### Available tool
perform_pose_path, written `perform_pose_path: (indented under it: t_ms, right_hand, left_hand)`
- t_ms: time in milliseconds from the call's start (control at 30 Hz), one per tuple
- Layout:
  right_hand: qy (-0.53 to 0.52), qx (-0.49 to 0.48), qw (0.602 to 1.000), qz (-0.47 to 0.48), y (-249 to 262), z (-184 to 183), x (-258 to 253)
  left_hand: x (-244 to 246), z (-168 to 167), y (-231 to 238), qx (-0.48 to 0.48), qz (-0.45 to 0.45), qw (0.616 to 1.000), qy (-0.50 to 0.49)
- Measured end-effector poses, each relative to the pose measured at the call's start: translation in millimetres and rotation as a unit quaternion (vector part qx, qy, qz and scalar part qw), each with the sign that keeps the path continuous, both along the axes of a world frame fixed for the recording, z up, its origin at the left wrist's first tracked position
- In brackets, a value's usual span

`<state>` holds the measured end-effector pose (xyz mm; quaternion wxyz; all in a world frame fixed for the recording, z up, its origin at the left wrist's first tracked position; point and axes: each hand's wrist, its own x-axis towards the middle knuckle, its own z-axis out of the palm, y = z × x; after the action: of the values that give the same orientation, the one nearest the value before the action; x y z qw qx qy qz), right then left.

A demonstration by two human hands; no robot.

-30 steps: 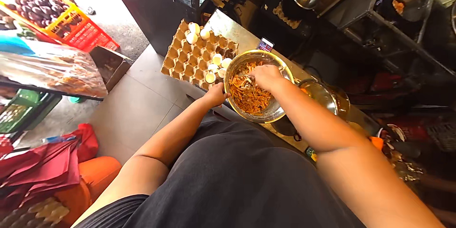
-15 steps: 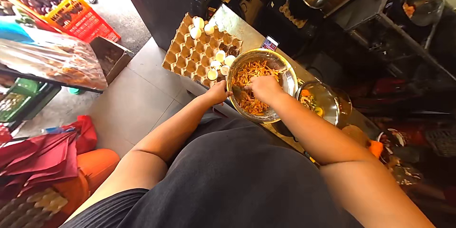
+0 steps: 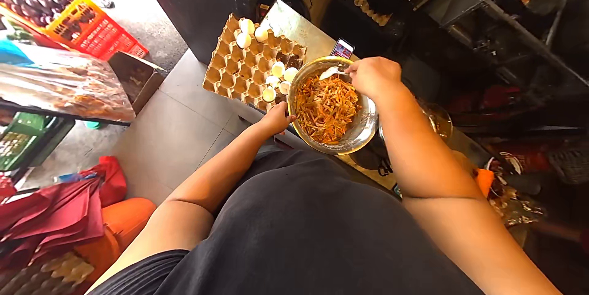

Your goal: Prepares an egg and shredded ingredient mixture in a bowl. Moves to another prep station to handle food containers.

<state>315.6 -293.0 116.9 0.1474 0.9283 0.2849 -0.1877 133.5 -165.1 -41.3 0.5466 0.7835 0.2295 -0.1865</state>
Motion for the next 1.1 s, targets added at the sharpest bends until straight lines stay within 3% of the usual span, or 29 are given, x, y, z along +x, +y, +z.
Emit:
perform_pose_path:
  t_ms: [167,233,333,467,567,700,900,1000,1100]
  right_hand:
    - [0.083,-0.016,0.996,-0.017,4,-77,3]
    - [0.117,-0.039,0.992,0.016,-4,-67,2]
    - [0.099,-0.062,0.991,0.061,-7,-19,-2]
    - [0.06,-0.017,0.995,0.074,2,12,-22]
    - [0.083,-0.004,0.991,0.105,10,-13,-41]
    - [0.142,-0.099,0.978,0.116,1,-55,-47]
    - [0.055,-0.032,0.997,0.05,9,-12,-14]
    - [0.072,-0.013,0.997,-0.001,22,-49,12]
    - [0.155,-0.042,0.986,0.044,27,-84,20]
  left_hand:
    - [-2,-4,-1,-0.003,0.005,1.0,-0.004]
    - [-1,-4,-2,-0.001,0.006,1.0,-0.01]
    - [-2,-5,-1,-0.005,0.003,1.0,-0.015]
    - [0,-6,0,0.0,-0.005,1.0,-0.019]
    - [-1,-5,1,-0.003,0.001,1.0,-0.011]
    - [-1,-7,-1,-0.001,-0.002,1.0,-0.011]
    - [-1,-8,-1,-0.001,-0.001,1.0,-0.002]
    - [1,-8,-1,0.0,0.003,1.0,-0.006]
    - [1,-8,-1,0.001,0.011,1.0,-0.009]
